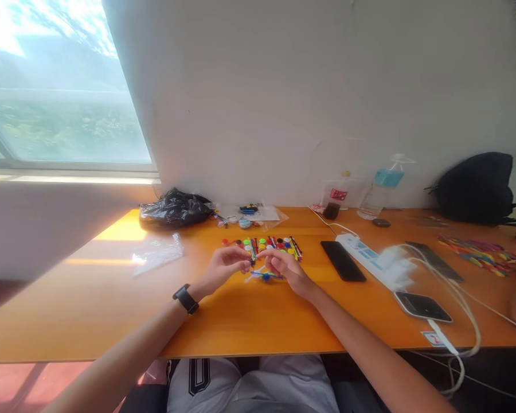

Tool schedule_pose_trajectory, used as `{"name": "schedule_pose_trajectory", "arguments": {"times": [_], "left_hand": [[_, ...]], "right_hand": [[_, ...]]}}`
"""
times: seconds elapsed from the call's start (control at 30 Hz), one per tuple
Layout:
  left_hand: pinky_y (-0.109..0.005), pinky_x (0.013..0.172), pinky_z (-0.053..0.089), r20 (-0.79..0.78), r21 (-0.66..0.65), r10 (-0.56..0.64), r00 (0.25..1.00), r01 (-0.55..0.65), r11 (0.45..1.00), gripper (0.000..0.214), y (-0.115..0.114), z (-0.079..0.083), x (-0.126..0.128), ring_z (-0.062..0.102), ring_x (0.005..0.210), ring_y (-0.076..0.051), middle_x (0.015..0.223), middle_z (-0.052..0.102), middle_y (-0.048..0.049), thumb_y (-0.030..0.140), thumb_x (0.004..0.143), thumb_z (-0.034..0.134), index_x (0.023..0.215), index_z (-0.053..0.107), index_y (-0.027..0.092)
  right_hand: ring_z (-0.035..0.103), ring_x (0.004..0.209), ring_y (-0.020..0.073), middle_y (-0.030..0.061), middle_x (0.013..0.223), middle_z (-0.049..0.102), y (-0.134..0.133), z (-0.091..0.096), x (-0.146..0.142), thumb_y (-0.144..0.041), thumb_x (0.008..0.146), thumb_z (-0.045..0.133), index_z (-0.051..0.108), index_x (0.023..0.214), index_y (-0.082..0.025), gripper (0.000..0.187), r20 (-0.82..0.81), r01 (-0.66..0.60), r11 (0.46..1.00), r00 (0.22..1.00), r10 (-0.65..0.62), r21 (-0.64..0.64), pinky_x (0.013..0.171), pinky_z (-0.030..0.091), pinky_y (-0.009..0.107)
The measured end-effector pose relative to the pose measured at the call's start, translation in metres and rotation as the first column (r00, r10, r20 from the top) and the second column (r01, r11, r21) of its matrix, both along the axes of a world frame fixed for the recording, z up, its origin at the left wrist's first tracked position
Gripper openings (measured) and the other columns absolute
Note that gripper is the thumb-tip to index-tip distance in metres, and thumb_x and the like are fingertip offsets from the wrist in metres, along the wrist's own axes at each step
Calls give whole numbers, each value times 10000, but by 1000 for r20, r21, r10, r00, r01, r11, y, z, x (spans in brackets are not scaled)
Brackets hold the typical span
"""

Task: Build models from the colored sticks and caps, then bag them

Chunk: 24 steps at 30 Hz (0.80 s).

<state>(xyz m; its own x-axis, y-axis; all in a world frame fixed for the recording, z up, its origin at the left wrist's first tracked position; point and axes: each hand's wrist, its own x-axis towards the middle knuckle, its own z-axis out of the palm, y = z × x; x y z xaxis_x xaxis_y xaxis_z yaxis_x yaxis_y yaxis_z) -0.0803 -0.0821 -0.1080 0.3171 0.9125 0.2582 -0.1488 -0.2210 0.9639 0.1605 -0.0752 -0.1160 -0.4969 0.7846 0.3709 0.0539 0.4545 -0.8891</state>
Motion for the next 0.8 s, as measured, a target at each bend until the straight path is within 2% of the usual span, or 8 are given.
{"name": "schedule_pose_trajectory", "arguments": {"times": [0.3,0.37,0.43,0.53,0.57,0.63,0.7,0.8], "left_hand": [[-339,827,588,25,-23,-26,999,26,999,275,-1,0,1,718,799,-185,830,757,-61,315,761,883,911,747,129],[-334,804,590,24,-22,-12,1000,13,1000,268,-1,0,1,720,783,-186,820,755,-59,311,762,881,905,747,129],[-326,772,587,4,-12,-2,1000,2,1000,253,-1,0,1,717,763,-186,809,754,-64,319,779,867,898,752,127],[-321,749,584,-29,-8,-7,1000,6,1000,243,-1,-1,0,711,740,-182,787,757,-71,328,806,842,906,759,123],[-322,747,585,-34,-9,-7,999,7,1000,245,-1,-1,0,710,733,-182,780,758,-71,330,809,839,912,760,122],[-323,743,587,-29,-11,-1,1000,1,1000,250,0,-3,-1,710,721,-182,770,759,-69,330,802,843,916,761,123],[-322,736,589,-12,-7,17,1000,-17,1000,248,1,-4,-1,711,710,-182,764,759,-63,328,790,850,907,761,129],[-320,739,589,0,0,33,999,-33,999,236,3,-5,-2,712,718,-182,776,758,-60,322,789,847,902,757,135]], "right_hand": [[541,771,171,48,880,606,-2,2,-2,-644,986,558,726,1153,-161,537,47,-55,999,997,55,-2,680,434,273],[541,770,170,43,885,598,-4,2,-2,-616,996,560,716,1148,-176,491,42,-13,999,999,12,29,699,439,282],[535,768,173,29,874,572,-7,2,-1,-596,1003,559,663,1260,-214,472,17,66,993,998,-68,98,713,444,292],[495,743,165,26,936,550,-9,2,-1,-640,968,588,569,1394,-265,568,-2,160,960,986,-164,231,691,440,294],[481,734,162,29,944,550,-9,2,-1,-669,956,586,615,1334,-258,558,19,146,954,987,-156,261,679,433,293],[456,685,156,26,829,539,-9,3,-1,-719,968,512,727,984,-209,553,80,51,964,994,-74,260,650,409,296],[423,611,154,18,633,457,-8,4,-2,-737,1007,375,592,583,-191,725,103,-52,980,994,32,194,613,370,308],[376,549,154,14,521,368,-8,7,-1,-746,1021,275,415,441,-208,803,36,-69,991,997,65,111,581,315,324]]}}
